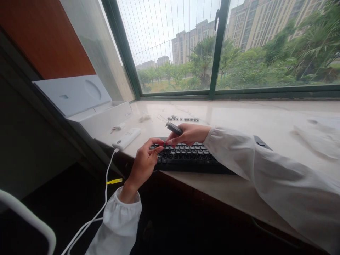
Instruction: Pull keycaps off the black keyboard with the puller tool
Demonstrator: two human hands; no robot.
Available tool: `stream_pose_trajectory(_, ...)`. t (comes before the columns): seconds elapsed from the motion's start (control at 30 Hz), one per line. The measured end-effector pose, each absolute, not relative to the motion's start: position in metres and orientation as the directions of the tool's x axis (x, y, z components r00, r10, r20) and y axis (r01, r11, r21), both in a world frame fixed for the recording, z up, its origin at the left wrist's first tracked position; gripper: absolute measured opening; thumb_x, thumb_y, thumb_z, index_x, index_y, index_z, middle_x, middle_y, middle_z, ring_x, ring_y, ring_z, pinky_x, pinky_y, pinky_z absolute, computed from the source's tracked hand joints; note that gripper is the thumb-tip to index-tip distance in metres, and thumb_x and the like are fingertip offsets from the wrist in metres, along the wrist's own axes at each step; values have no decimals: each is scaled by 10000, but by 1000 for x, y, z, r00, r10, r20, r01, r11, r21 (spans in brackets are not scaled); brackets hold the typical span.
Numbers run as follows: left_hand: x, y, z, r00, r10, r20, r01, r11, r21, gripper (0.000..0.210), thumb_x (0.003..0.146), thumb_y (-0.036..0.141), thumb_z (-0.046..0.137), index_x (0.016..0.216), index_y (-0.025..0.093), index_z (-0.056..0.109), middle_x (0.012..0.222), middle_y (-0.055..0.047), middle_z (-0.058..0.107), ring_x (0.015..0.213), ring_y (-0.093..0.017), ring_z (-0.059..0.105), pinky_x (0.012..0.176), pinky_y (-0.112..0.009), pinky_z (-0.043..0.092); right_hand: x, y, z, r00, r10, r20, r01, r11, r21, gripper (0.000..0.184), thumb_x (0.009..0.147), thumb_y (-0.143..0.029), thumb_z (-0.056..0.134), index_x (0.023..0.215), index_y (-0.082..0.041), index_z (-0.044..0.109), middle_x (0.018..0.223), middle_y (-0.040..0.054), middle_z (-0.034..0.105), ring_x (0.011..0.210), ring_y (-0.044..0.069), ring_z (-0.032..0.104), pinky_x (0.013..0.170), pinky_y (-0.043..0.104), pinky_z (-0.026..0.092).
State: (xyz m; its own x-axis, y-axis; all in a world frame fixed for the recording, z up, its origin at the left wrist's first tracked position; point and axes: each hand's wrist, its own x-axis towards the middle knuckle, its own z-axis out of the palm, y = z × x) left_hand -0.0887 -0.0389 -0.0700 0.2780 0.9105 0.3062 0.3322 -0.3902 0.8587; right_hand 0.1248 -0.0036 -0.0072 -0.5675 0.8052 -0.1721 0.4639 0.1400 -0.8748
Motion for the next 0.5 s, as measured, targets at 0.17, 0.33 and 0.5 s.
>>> stream_pose_trajectory(0.17, -90, -36, -66, 300, 894, 333, 432, -438, 788, 252, 912, 464, 537, 1042, 253, 590, 565, 81, 535, 400, -85, 453, 423, -200, 344, 127, -1, -9, -532, 830, -165, 496, 148, -855, 442, 733, -513, 730, 951, -129, 737, 737, 16, 658, 430, 16, 331, 372, 194, 247)
stream_pose_trajectory(0.33, -90, -32, -54, 473, 784, 402, 648, -619, 445, 168, 939, 354, 513, 1022, 252, 618, 927, 13, 688, 599, -114, 599, 651, -251, 476, 133, 4, -11, -485, 861, -153, 583, 188, -790, 340, 788, -428, 696, 1017, -180, 744, 831, 17, 696, 416, 15, 360, 380, 200, 284)
stream_pose_trajectory(0.5, -83, -30, -43, 599, 729, 330, 746, -658, 101, 138, 945, 296, 507, 1004, 256, 625, 1071, 1, 653, 817, -155, 651, 709, -260, 458, 139, 8, -14, -451, 877, -164, 635, 186, -750, 347, 775, -446, 694, 989, -179, 752, 815, 16, 700, 425, 28, 384, 396, 206, 312)
